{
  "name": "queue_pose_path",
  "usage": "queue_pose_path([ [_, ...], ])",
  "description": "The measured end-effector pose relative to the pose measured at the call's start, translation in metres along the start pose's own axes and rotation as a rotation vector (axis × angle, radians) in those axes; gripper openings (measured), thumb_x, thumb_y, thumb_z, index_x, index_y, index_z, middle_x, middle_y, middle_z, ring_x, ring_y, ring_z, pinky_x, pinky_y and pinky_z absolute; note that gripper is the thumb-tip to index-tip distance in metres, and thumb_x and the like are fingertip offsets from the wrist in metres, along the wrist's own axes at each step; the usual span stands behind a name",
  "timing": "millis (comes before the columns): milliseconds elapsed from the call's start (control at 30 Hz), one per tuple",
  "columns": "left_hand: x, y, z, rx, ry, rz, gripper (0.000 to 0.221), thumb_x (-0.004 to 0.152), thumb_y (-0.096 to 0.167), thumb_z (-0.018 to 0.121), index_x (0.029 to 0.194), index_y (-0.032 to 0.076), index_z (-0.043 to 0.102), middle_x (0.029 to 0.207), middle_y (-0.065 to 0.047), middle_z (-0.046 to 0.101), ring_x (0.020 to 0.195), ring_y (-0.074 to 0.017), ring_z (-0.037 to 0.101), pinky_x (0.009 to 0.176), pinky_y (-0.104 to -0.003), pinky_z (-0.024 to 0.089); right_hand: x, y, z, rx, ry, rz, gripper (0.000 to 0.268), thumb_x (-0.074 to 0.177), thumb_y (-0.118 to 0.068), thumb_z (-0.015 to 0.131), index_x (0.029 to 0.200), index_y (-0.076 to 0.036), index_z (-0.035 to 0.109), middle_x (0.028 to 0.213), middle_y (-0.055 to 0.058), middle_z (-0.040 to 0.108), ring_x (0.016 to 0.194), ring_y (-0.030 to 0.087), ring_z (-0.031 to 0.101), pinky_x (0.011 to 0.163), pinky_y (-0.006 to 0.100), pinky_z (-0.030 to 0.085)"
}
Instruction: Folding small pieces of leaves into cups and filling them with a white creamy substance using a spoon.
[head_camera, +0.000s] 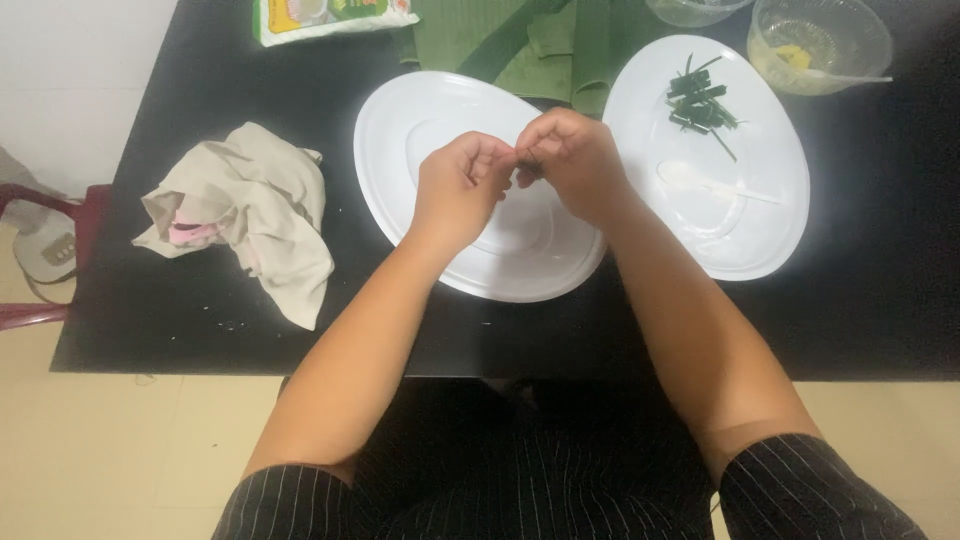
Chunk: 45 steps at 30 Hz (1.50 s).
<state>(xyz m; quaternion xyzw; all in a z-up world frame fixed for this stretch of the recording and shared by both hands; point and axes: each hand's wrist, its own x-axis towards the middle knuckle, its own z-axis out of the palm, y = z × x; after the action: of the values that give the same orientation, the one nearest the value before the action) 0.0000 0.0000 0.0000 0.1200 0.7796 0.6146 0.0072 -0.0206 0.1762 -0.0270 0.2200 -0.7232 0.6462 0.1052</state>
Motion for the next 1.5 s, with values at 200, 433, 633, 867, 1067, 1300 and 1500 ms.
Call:
queue_pose_path([
  [200, -0.002, 0.002, 0.003, 0.052, 0.017, 0.031, 0.012, 0.099, 0.017, 0.061, 0.099, 0.008, 0.068, 0.075, -0.008, 0.069, 0.071, -0.0151, 0.066, 0.072, -0.031, 0.058, 0.001, -0.009, 0.003, -0.069, -0.020, -0.048, 0.008, 0.095, 0.007, 0.067, 0.099, -0.001, 0.067, 0.076, 0.012, 0.071, 0.072, 0.021, 0.072, 0.074, 0.035, 0.057],
  [433, -0.005, 0.002, 0.005, 0.059, 0.038, 0.074, 0.011, 0.099, 0.018, 0.054, 0.096, 0.010, 0.061, 0.075, -0.006, 0.071, 0.078, -0.0163, 0.069, 0.074, -0.030, 0.055, 0.001, -0.004, 0.003, 0.037, -0.065, -0.045, 0.008, 0.095, 0.007, 0.064, 0.103, 0.005, 0.066, 0.082, 0.016, 0.070, 0.076, 0.023, 0.074, 0.072, 0.038, 0.064],
  [633, -0.002, -0.002, 0.005, 0.058, 0.057, 0.085, 0.009, 0.099, 0.017, 0.053, 0.095, 0.012, 0.059, 0.071, -0.005, 0.068, 0.072, -0.0148, 0.066, 0.069, -0.029, 0.055, 0.002, -0.007, 0.003, 0.047, -0.084, -0.082, 0.010, 0.095, 0.006, 0.065, 0.104, 0.004, 0.068, 0.085, 0.016, 0.071, 0.079, 0.023, 0.074, 0.074, 0.037, 0.064],
  [867, 0.002, -0.014, 0.004, 0.050, 0.103, 0.047, 0.008, 0.097, 0.018, 0.053, 0.093, 0.013, 0.058, 0.066, -0.002, 0.064, 0.063, -0.0123, 0.062, 0.062, -0.027, 0.055, -0.001, -0.018, 0.010, 0.032, -0.088, -0.167, 0.015, 0.091, 0.006, 0.071, 0.106, 0.005, 0.070, 0.089, 0.018, 0.073, 0.081, 0.024, 0.074, 0.071, 0.037, 0.063],
  [1067, 0.004, -0.012, 0.007, -0.066, 0.147, 0.062, 0.008, 0.097, 0.013, 0.052, 0.092, 0.013, 0.058, 0.072, -0.004, 0.067, 0.064, -0.0122, 0.065, 0.060, -0.026, 0.058, -0.002, -0.013, 0.013, -0.017, 0.026, -0.153, 0.007, 0.093, 0.001, 0.073, 0.100, 0.003, 0.074, 0.086, 0.018, 0.075, 0.079, 0.025, 0.075, 0.073, 0.039, 0.064],
  [1300, 0.013, -0.022, 0.012, -0.448, 0.155, 0.098, 0.010, 0.099, 0.009, 0.046, 0.095, 0.009, 0.056, 0.086, -0.008, 0.071, 0.078, -0.0149, 0.070, 0.065, -0.027, 0.061, 0.001, -0.028, 0.015, 0.068, 0.142, -0.091, 0.009, 0.094, 0.003, 0.071, 0.101, 0.007, 0.070, 0.087, 0.020, 0.073, 0.083, 0.027, 0.075, 0.077, 0.041, 0.067],
  [1500, 0.014, -0.025, 0.012, -0.577, 0.105, 0.102, 0.011, 0.101, 0.005, 0.041, 0.097, 0.011, 0.050, 0.107, -0.011, 0.068, 0.090, -0.0156, 0.069, 0.068, -0.025, 0.060, 0.004, -0.030, 0.012, 0.036, 0.237, 0.114, 0.008, 0.096, 0.000, 0.067, 0.100, 0.006, 0.069, 0.084, 0.019, 0.073, 0.083, 0.026, 0.077, 0.079, 0.040, 0.067],
])
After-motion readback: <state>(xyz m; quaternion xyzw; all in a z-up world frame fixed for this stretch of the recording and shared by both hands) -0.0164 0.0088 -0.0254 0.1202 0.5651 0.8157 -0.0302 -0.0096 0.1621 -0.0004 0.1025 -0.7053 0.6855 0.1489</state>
